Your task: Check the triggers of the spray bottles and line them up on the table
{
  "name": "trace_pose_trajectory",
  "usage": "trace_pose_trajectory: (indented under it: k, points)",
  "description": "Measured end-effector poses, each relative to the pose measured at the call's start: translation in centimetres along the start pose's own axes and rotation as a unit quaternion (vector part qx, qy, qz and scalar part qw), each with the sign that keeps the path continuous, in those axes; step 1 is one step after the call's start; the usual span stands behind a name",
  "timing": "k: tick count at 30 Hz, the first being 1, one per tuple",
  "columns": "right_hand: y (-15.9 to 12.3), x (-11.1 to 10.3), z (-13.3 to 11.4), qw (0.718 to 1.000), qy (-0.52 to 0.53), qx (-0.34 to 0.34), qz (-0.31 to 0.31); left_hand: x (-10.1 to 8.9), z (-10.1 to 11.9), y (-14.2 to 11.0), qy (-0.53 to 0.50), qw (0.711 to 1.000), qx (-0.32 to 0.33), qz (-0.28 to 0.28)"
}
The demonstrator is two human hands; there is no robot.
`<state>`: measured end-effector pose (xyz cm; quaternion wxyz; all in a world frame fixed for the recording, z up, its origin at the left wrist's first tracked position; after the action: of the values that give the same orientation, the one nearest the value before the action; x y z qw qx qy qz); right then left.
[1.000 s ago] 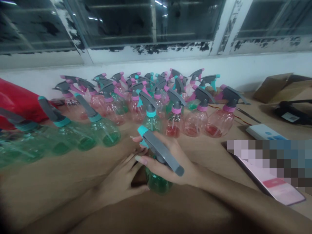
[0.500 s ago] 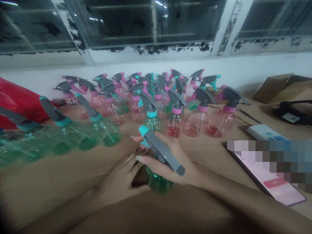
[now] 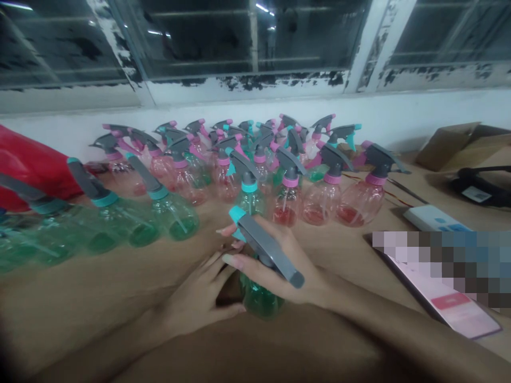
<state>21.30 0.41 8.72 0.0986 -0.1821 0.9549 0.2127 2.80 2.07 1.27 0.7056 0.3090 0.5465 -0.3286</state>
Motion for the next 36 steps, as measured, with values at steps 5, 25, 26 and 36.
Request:
trace_pose_trajectory:
  k: [5, 25, 26, 36]
  points:
    - [-0.05, -0.3, -0.06, 0.999, -0.046, 0.021, 0.016, 0.27, -0.14, -0.03, 0.011, 1.0, -0.004, -0.005]
    - [0.05, -0.03, 0.4, 1.0, 0.009, -0.013, 0.014, 0.22, -0.14, 0.12, 0.02, 1.0, -0.005, -0.011]
    - [0.06, -0.05, 0.41, 1.0, 0.005, -0.008, 0.013, 0.22, -0.13, 0.11, 0.021, 1.0, -0.003, -0.01]
    - [-0.03, -0.07, 0.51, 1.0, 0.014, 0.002, 0.014, 0.0, 0.08, 0.23, 0.017, 1.0, -0.003, -0.012]
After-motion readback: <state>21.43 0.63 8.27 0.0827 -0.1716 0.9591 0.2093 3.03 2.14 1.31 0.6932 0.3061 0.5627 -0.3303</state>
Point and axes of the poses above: each hand's wrist, its own y-axis towards the middle knuckle, its own x-axis out of the palm, z = x × y, the point moved 2 cm from there along y, towards the middle knuckle, and after that the axes turned 5 degrees about -z, right-handed, at the moved point
